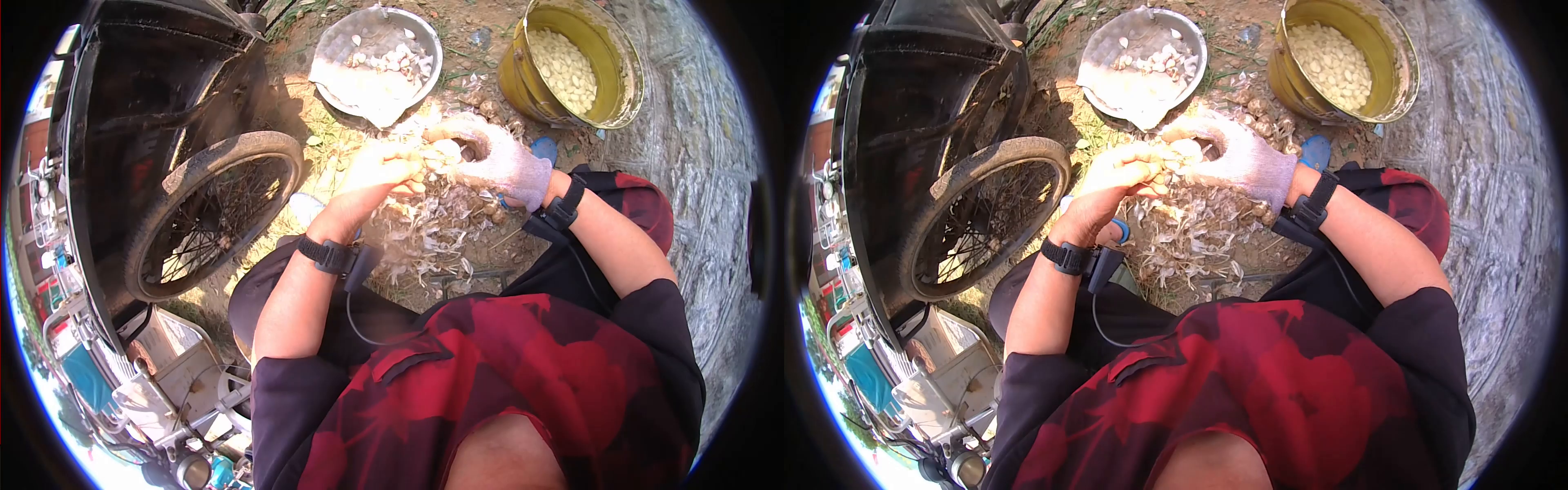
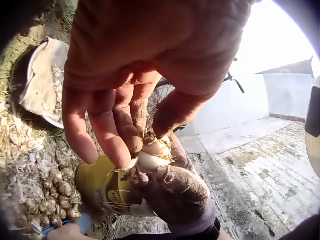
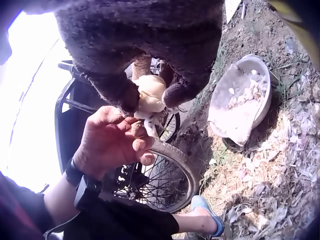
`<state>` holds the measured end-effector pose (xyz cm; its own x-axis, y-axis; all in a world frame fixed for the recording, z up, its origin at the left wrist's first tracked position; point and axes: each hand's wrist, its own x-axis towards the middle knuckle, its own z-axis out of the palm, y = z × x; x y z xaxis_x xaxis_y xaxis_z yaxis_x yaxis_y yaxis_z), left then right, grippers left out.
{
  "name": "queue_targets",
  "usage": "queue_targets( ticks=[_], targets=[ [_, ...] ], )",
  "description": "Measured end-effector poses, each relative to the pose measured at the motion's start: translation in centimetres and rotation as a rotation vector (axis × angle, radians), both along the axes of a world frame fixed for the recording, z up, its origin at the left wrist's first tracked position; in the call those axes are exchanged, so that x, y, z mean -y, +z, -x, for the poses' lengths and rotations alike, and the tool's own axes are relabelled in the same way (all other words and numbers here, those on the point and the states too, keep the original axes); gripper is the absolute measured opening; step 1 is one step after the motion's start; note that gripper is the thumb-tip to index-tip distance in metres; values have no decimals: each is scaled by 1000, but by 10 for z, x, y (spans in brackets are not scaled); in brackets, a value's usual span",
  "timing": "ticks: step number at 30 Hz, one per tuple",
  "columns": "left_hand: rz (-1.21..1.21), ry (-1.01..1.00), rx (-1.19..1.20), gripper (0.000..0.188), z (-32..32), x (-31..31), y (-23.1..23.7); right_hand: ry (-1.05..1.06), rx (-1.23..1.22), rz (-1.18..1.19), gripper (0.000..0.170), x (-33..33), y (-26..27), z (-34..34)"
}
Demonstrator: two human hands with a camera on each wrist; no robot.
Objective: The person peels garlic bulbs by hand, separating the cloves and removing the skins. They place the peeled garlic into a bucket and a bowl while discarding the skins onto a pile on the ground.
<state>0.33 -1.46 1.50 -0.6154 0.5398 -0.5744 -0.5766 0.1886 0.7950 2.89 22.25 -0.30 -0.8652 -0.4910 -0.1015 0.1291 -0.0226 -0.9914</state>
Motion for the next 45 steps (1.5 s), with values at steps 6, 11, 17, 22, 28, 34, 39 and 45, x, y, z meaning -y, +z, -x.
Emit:
queue_targets(
  ticks=[6,11,17,22,28,34,39,45],
  targets=[
    [128,-115,-44,34,-5,-8,13,35,-433,-400,46,2,3,-8],
    [-73,-13,121,32,-5,11,-10,88,-373,-324,45,-3,4,-7],
    [-269,44,209,28,-5,14,-19,114,85,81,50,-4,11,-5],
    [116,-43,-60,27,-8,4,-21,0,316,263,66,-6,9,-1],
    [715,-532,-980,33,-14,12,-36,-61,240,176,53,-2,8,-1],
    [54,-36,-353,57,-23,-11,-10,-139,201,84,37,5,-4,-5],
    [88,53,-450,61,-17,-12,-9,-70,318,119,41,-1,-5,1],
    [133,51,-548,56,-25,-15,-6,-49,418,-30,38,1,0,3]
  ],
)
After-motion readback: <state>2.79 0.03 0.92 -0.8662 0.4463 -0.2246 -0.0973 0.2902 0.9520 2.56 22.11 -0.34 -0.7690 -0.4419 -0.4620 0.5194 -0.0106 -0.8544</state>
